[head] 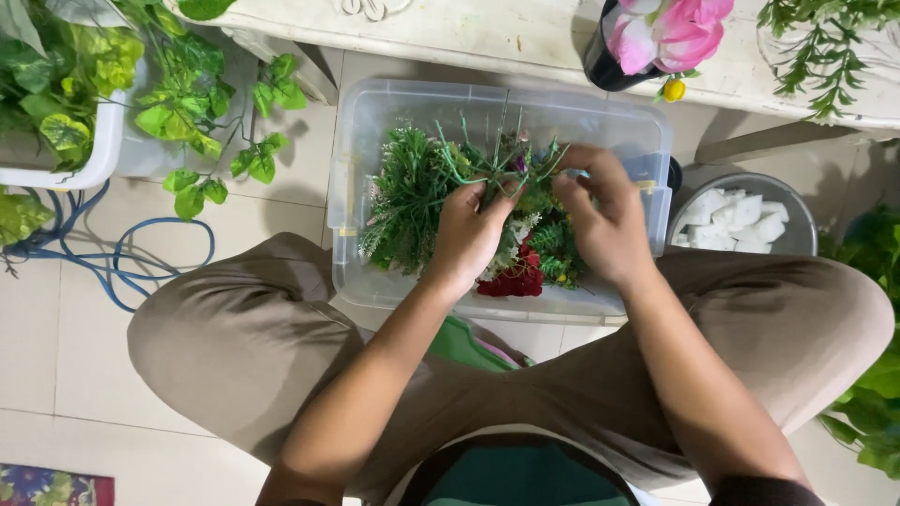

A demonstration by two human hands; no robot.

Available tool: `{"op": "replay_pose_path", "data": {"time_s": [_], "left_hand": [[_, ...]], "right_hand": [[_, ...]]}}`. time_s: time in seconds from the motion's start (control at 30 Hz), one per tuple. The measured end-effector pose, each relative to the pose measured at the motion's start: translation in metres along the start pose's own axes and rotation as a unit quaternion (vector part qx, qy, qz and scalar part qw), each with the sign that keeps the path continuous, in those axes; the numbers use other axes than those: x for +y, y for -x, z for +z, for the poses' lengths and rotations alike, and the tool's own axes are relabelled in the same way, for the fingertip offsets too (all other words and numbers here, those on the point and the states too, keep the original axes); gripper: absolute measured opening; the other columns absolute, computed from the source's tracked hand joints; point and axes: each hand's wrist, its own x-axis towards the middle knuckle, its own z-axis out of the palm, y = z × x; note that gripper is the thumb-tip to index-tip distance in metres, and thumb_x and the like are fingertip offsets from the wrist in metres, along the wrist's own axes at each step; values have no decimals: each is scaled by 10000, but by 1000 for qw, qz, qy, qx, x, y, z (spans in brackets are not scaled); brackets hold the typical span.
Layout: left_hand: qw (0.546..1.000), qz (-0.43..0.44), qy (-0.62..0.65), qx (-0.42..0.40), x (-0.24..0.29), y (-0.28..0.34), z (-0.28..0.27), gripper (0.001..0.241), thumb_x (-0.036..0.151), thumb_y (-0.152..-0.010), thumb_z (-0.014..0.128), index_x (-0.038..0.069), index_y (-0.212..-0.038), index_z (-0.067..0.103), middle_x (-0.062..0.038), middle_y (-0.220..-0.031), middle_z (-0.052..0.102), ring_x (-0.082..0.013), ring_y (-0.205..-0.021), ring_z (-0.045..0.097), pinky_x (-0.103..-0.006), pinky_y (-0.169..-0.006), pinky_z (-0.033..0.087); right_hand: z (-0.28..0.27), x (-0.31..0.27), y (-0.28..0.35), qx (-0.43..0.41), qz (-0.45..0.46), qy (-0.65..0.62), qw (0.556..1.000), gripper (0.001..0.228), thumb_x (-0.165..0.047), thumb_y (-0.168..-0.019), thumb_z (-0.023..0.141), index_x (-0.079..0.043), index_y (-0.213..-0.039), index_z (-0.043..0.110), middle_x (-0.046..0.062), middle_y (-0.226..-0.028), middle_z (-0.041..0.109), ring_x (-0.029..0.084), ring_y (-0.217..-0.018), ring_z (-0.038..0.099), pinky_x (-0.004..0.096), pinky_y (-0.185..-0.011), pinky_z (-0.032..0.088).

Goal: Arranging artificial flowers and greenery into a composition inside a plastic container.

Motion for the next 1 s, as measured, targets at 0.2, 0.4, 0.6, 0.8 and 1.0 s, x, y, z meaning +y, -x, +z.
{"op": "replay_pose_path", "data": {"time_s": [0.2,0.4,0.6,0.8,1.0], "left_hand": [[1000,-6,4,-14,-5,0,1,366,317,-996,648,83,-719,603,-6,-629,473,-127,-650,524,-331,-659,462],[999,-31,39,-14,-4,-5,5,313,357,-940,702,49,-878,703,-160,-947,652,-278,-1037,584,-503,-946,446],[996,-79,44,-12,-26,-10,7,292,343,-896,689,52,-911,700,-74,-882,522,-197,-898,492,-383,-820,418],[990,-75,121,-22,-23,-13,7,246,277,-909,654,49,-815,642,7,-666,459,-136,-651,461,-307,-652,445],[996,-57,57,38,16,2,-18,239,295,-919,661,57,-904,681,-58,-793,449,-157,-727,492,-362,-692,464]], "right_hand": [[6,16,8,-32,32,39,998,164,-156,-973,749,-74,-1114,755,164,-1038,739,370,-1096,715,526,-994,537],[0,11,6,23,-14,42,999,77,-103,-968,752,-31,-993,757,124,-822,726,220,-843,714,416,-771,557],[2,5,4,72,-132,122,981,39,-40,-930,769,-25,-963,780,152,-796,668,326,-734,681,411,-651,524],[-4,10,-3,111,-91,64,988,121,17,-1008,629,2,-1006,749,179,-875,664,311,-805,652,391,-743,518],[-20,6,-6,90,-89,80,989,126,38,-1036,620,2,-1020,739,189,-913,671,310,-848,637,410,-826,507]]}}
